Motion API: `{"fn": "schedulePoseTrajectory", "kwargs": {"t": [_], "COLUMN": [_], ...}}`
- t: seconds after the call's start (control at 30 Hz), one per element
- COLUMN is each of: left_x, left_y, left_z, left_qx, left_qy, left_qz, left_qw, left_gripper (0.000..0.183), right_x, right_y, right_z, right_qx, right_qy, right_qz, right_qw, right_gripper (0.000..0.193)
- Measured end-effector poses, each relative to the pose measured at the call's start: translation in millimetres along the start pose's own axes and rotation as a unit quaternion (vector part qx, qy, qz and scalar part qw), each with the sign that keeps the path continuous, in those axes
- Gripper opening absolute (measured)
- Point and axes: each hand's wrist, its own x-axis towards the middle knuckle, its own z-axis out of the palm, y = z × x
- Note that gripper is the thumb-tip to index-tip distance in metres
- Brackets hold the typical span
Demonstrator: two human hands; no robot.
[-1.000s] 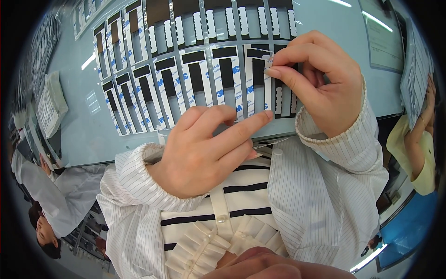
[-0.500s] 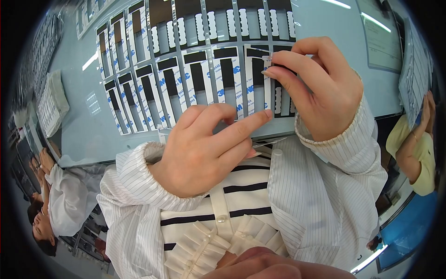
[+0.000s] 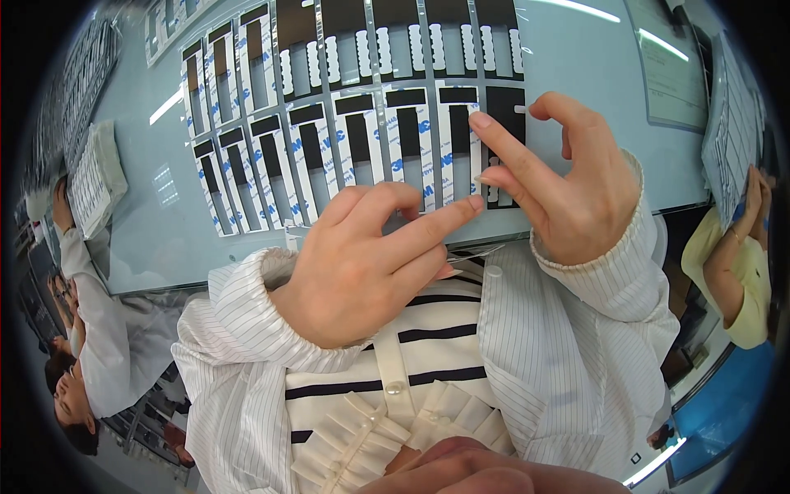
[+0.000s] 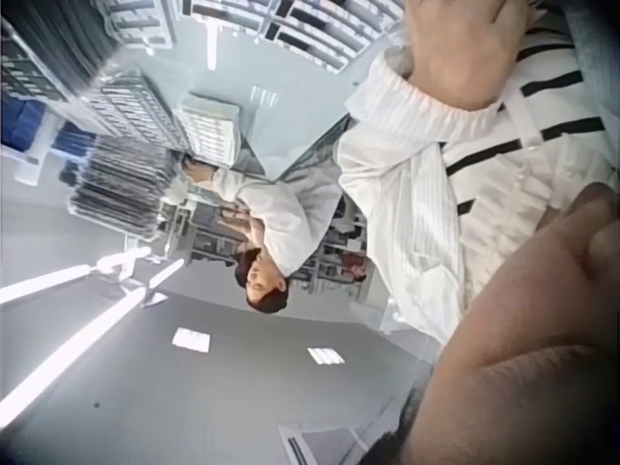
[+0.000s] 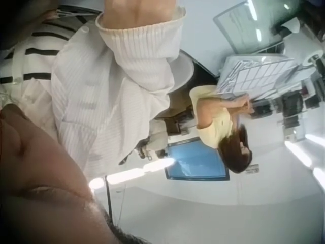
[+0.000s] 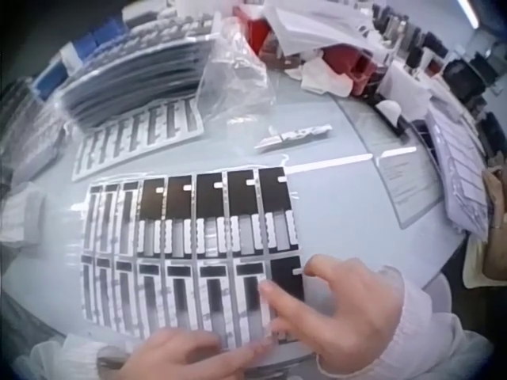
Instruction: The worker is picking and placing small electronic components or adhesive strips at a manufacturing assembly station.
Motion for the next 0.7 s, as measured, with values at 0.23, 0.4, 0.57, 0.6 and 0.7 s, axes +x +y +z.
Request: {"fn": "schedulePoseTrajectory", "kwargs": {"t": [0.23, 0.4, 0.57, 0.6, 0.7], "left_x": [-1.6, -4.0, -4.4, -4.5, -5.3], "left_y": [0.6, 0.6, 1.4, 1.4, 1.8], "left_z": [-0.8, -0.3, 0.7, 0.8, 0.3], "left_qx": [-0.001, -0.008, -0.007, -0.012, -0.012], "left_qy": [0.0, -0.009, -0.01, -0.007, -0.001], "left_qz": [-0.002, -0.007, -0.007, -0.01, -0.013], "left_qw": [1.0, 1.0, 1.0, 1.0, 1.0], "left_gripper": [0.021, 0.021, 0.022, 0.022, 0.021], "right_x": [8.7, 10.7, 15.4, 17.6, 19.8], "right_y": [-1.9, -1.8, -0.9, -1.1, -2.6], "right_z": [4.8, 7.8, 13.8, 15.7, 14.6], "right_qx": [-0.061, -0.062, -0.055, -0.054, -0.049], "right_qy": [0.006, 0.013, 0.03, 0.03, 0.027], "right_qz": [0.025, 0.025, -0.01, -0.025, -0.047], "right_qw": [0.998, 0.998, 0.998, 0.998, 0.997], "right_gripper": [0.041, 0.042, 0.045, 0.045, 0.047]}}
